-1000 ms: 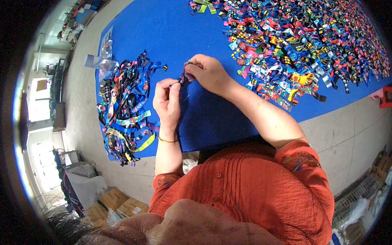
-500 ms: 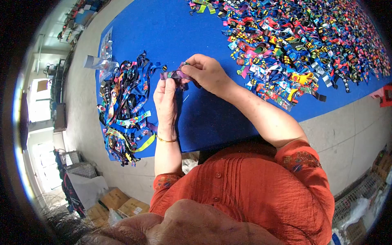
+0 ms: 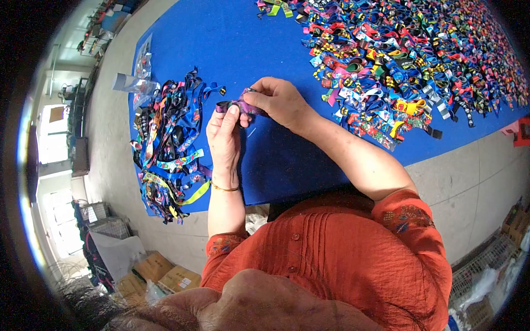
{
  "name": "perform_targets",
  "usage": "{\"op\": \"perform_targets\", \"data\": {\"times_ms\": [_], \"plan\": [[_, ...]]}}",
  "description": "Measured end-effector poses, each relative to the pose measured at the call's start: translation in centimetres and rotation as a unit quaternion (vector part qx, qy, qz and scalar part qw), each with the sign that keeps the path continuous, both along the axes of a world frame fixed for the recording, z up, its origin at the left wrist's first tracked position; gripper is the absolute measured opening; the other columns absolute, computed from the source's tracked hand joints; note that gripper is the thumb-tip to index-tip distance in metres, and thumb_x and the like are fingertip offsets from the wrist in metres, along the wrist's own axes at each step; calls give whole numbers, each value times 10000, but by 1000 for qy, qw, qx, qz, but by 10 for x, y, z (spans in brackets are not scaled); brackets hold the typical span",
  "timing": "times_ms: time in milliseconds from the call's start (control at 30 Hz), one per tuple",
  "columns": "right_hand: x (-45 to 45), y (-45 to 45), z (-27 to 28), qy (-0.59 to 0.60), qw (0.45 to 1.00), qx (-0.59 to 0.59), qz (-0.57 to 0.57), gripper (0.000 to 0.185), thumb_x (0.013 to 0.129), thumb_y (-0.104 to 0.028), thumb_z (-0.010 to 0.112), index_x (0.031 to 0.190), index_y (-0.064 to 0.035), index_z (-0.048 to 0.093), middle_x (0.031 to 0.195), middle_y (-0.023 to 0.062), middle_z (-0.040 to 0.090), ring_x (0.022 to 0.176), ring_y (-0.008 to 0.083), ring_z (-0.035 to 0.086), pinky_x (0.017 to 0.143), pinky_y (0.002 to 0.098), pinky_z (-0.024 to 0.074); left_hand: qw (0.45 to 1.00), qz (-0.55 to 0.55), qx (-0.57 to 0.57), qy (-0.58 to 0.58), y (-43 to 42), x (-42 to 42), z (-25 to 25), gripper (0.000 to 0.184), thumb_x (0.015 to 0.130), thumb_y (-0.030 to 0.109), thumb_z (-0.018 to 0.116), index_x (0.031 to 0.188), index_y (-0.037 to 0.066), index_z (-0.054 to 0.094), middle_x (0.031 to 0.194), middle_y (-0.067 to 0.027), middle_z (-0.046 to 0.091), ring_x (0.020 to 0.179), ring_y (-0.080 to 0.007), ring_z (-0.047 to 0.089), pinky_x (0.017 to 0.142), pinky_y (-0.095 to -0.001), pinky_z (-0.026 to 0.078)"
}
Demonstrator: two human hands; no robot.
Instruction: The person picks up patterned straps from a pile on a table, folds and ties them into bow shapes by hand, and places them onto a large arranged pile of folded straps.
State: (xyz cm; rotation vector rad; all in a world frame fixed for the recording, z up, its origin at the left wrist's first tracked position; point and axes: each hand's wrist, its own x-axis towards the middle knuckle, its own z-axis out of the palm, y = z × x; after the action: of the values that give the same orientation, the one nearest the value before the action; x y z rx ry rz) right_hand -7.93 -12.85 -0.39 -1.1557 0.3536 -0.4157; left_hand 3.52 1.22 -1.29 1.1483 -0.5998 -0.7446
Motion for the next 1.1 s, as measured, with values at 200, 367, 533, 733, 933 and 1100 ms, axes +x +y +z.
{"op": "perform_targets", "data": {"times_ms": [200, 367, 533, 733, 933, 1100], "plan": [[-3, 0, 5, -11, 999, -42, 29, 152, 979, -167, 667, 1000, -16, 653, 844, -8, 645, 770, 53, 569, 696, 231, 470, 998, -44, 13, 50, -5, -5, 8, 220, 1025, 203, 626, 1064, -11, 661, 832, -41, 666, 684, -85, 559, 674, -247, 479], [0, 4, -1, 49, 989, -136, -44, 170, 964, -186, 675, 959, -18, 654, 830, -6, 645, 763, 51, 572, 687, 239, 473, 998, -5, 58, -10, -4, -9, 10, 210, 1012, 198, 655, 1051, -9, 646, 785, -33, 637, 637, -74, 523, 643, -236, 468], [4, 6, -10, 31, 993, -88, -79, 207, 952, -218, 687, 925, -14, 658, 815, -1, 650, 746, 53, 573, 664, 252, 478, 998, 8, 46, -33, -7, -12, 10, 181, 1008, 178, 661, 1033, 2, 628, 753, -22, 618, 631, -66, 514, 628, -225, 453], [2, 9, -1, 49, 992, -92, -70, 182, 974, -194, 675, 987, -18, 635, 863, 13, 657, 781, 66, 597, 697, 246, 493, 997, 47, 62, -26, -7, -11, 5, 167, 1017, 183, 633, 1003, 17, 627, 698, -8, 572, 564, -69, 446, 568, -236, 411], [3, 15, 0, 50, 981, -158, -97, 132, 971, -128, 648, 1044, -17, 639, 949, 67, 677, 836, 128, 644, 761, 281, 518, 983, 31, 156, -88, -6, -10, 11, 112, 1014, 138, 618, 1057, 38, 645, 748, 25, 595, 655, -49, 525, 589, -218, 432], [0, 16, 7, 60, 958, -268, -82, 72, 952, -82, 642, 947, -13, 660, 935, 97, 667, 903, 188, 639, 824, 312, 494, 984, -50, 130, -115, -4, -9, 1, 133, 1024, 131, 612, 1079, 13, 637, 848, 15, 617, 776, -51, 550, 674, -231, 464]]}}
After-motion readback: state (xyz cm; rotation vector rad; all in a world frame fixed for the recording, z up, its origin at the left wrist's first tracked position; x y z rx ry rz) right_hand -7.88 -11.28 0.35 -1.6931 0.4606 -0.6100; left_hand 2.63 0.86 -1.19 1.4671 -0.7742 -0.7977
